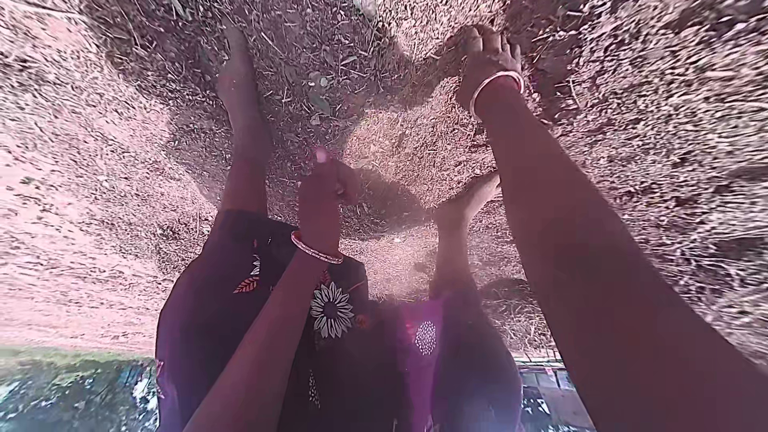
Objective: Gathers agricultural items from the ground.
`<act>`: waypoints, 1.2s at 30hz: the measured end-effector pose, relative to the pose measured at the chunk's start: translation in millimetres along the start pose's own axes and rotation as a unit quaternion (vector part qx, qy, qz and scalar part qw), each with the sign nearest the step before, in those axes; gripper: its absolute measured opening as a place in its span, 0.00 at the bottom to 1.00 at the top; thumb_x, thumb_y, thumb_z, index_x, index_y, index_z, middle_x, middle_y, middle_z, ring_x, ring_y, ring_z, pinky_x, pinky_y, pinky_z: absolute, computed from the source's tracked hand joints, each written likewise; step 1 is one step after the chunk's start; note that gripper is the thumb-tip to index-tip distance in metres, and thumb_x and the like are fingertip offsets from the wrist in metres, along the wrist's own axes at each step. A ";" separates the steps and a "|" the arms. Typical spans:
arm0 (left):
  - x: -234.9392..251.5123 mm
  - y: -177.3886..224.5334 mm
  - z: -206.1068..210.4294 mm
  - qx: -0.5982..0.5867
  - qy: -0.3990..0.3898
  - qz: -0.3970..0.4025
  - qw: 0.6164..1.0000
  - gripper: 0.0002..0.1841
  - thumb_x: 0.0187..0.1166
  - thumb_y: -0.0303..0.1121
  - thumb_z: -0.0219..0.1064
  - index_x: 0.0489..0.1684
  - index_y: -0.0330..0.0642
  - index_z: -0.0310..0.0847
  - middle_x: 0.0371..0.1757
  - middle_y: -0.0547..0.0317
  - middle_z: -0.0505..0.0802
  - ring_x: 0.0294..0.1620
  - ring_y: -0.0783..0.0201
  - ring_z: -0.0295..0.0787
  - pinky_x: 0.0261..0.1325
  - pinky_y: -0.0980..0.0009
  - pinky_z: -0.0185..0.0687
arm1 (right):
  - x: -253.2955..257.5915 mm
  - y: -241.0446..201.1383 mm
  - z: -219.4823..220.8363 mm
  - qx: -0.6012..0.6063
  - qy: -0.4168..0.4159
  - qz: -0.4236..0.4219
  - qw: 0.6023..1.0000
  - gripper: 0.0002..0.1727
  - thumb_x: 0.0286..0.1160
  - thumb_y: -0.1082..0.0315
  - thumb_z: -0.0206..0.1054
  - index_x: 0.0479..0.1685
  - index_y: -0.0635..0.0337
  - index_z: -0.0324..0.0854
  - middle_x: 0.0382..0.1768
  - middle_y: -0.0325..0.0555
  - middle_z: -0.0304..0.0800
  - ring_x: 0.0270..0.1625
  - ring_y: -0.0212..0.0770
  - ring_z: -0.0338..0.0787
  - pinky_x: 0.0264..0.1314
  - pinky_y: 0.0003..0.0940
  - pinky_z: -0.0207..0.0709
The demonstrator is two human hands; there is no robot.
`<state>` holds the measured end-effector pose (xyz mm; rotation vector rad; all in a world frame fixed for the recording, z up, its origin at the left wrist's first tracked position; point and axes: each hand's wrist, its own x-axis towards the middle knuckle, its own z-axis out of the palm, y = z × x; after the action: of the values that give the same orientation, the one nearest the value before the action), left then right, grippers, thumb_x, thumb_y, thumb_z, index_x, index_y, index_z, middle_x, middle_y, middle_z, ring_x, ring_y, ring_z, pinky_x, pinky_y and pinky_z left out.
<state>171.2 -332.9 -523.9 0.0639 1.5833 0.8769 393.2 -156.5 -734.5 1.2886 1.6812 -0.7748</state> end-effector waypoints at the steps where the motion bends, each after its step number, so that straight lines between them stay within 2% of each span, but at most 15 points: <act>1: 3.4 -2.7 0.7 -0.010 0.003 0.004 1.000 0.32 0.94 0.47 0.26 0.18 0.55 0.73 0.20 0.75 0.82 0.31 0.74 0.82 0.44 0.73 0.80 | -0.8 -0.1 15.0 -0.007 -0.006 -0.001 1.000 0.59 0.48 0.74 0.82 0.94 0.52 0.58 0.92 0.63 0.54 0.92 0.72 0.56 0.88 0.75 0.49; 4: 3.9 -4.0 0.5 -0.020 0.010 0.000 1.000 0.32 0.94 0.45 0.26 0.19 0.54 0.73 0.20 0.74 0.83 0.30 0.74 0.82 0.43 0.74 0.81 | -35.1 -11.0 56.5 0.010 -0.091 0.001 0.996 0.60 0.47 0.70 0.85 0.94 0.49 0.57 0.89 0.70 0.58 0.88 0.77 0.60 0.83 0.79 0.55; 7: -0.1 5.2 2.8 0.011 -0.005 -0.002 1.000 0.32 0.94 0.51 0.27 0.22 0.55 0.74 0.24 0.74 0.83 0.31 0.75 0.81 0.42 0.74 0.79 | -82.4 -14.0 73.9 0.072 -0.261 -0.056 0.961 0.59 0.57 0.81 0.79 0.95 0.61 0.46 0.86 0.77 0.59 0.84 0.78 0.68 0.78 0.74 0.67; 10: 0.6 15.5 0.1 0.033 -0.024 0.011 0.999 0.33 0.93 0.56 0.28 0.22 0.55 0.75 0.26 0.73 0.84 0.31 0.74 0.81 0.40 0.74 0.80 | -114.0 -4.3 65.0 0.057 -0.377 -0.124 0.916 0.51 0.63 0.89 0.68 0.94 0.50 0.58 0.82 0.68 0.72 0.80 0.72 0.76 0.79 0.71 0.67; 14: -3.2 17.7 -2.7 0.028 -0.018 0.004 0.999 0.34 0.93 0.57 0.29 0.22 0.55 0.76 0.25 0.73 0.84 0.33 0.74 0.82 0.43 0.74 0.79 | -87.1 9.9 18.0 0.004 -0.212 -0.103 0.972 0.40 0.67 0.83 0.68 0.87 0.53 0.71 0.76 0.71 0.78 0.77 0.76 0.78 0.73 0.76 0.71; 16: -2.6 13.6 -0.6 0.030 -0.020 -0.002 0.999 0.33 0.93 0.57 0.29 0.21 0.56 0.76 0.25 0.73 0.84 0.33 0.74 0.82 0.44 0.74 0.80 | -55.1 14.1 -4.8 0.005 -0.086 -0.045 0.995 0.45 0.63 0.80 0.73 0.89 0.55 0.66 0.89 0.68 0.59 0.89 0.75 0.61 0.81 0.76 0.63; 18: 0.1 11.2 0.6 0.031 -0.021 -0.004 0.999 0.33 0.94 0.54 0.29 0.23 0.55 0.76 0.26 0.73 0.84 0.33 0.74 0.82 0.45 0.74 0.79 | -29.8 11.0 -13.8 0.000 -0.018 0.043 0.999 0.57 0.55 0.76 0.79 0.95 0.49 0.55 0.94 0.64 0.48 0.88 0.75 0.63 0.72 0.77 0.71; 22: 0.3 10.1 -1.4 0.059 -0.012 0.002 0.998 0.33 0.94 0.56 0.30 0.23 0.54 0.75 0.26 0.72 0.84 0.30 0.74 0.80 0.39 0.75 0.80 | -39.8 2.2 34.0 0.022 -0.090 0.107 0.990 0.60 0.51 0.66 0.84 0.94 0.52 0.54 0.88 0.73 0.56 0.79 0.81 0.72 0.59 0.82 0.76; 24: 0.0 10.8 -0.4 0.058 -0.011 0.000 0.998 0.32 0.94 0.55 0.31 0.24 0.54 0.76 0.26 0.72 0.84 0.30 0.75 0.81 0.39 0.76 0.80 | -64.0 -4.8 51.0 0.021 -0.165 0.060 0.984 0.57 0.56 0.69 0.82 0.94 0.50 0.55 0.84 0.76 0.63 0.80 0.79 0.72 0.63 0.80 0.75; 26: 2.2 10.7 0.1 0.052 -0.018 0.013 0.998 0.31 0.94 0.54 0.33 0.23 0.55 0.76 0.26 0.73 0.83 0.30 0.75 0.80 0.40 0.77 0.78 | -86.3 -14.0 51.4 0.038 -0.276 -0.008 0.960 0.54 0.66 0.74 0.73 0.97 0.43 0.48 0.71 0.76 0.79 0.70 0.76 0.83 0.64 0.75 0.76; 28: 2.2 10.3 -0.6 0.048 -0.022 0.022 0.998 0.29 0.95 0.52 0.34 0.23 0.54 0.74 0.25 0.73 0.82 0.30 0.75 0.79 0.40 0.76 0.77 | -107.6 -16.7 48.4 0.060 -0.340 -0.056 0.937 0.50 0.74 0.78 0.66 0.98 0.40 0.47 0.73 0.71 0.81 0.72 0.73 0.83 0.72 0.73 0.72; 30: 1.5 8.7 -1.5 0.046 -0.023 0.024 0.998 0.29 0.95 0.50 0.33 0.23 0.55 0.74 0.25 0.73 0.82 0.31 0.75 0.79 0.41 0.76 0.76 | -121.6 -8.6 36.5 0.089 -0.289 -0.037 0.952 0.46 0.71 0.83 0.65 0.94 0.44 0.59 0.77 0.68 0.79 0.77 0.73 0.80 0.75 0.75 0.69; 32: 2.9 4.6 0.1 0.025 -0.008 0.025 0.999 0.28 0.95 0.45 0.34 0.21 0.55 0.74 0.24 0.75 0.83 0.31 0.76 0.81 0.40 0.76 0.79 | -114.9 10.9 29.3 0.122 -0.145 0.021 0.982 0.44 0.65 0.83 0.68 0.89 0.51 0.67 0.83 0.66 0.72 0.83 0.71 0.73 0.79 0.73 0.68; 34: 2.9 2.8 0.9 0.025 -0.011 0.018 0.999 0.29 0.95 0.44 0.33 0.20 0.54 0.74 0.24 0.75 0.84 0.32 0.76 0.81 0.43 0.75 0.79 | -89.0 31.3 28.6 0.119 -0.019 0.103 0.987 0.46 0.61 0.78 0.72 0.90 0.53 0.64 0.91 0.61 0.59 0.91 0.65 0.62 0.85 0.68 0.62; 36: -0.1 3.6 1.3 0.046 -0.022 0.005 0.999 0.29 0.95 0.47 0.33 0.21 0.54 0.74 0.25 0.74 0.83 0.32 0.76 0.81 0.43 0.75 0.79 | -68.2 40.1 35.1 0.137 0.000 0.177 0.975 0.53 0.62 0.71 0.75 0.95 0.52 0.53 0.91 0.62 0.57 0.91 0.65 0.63 0.83 0.67 0.66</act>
<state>170.7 -329.7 -521.8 0.1565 1.5824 0.8052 447.6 -204.9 -687.8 1.7211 1.3203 -0.8050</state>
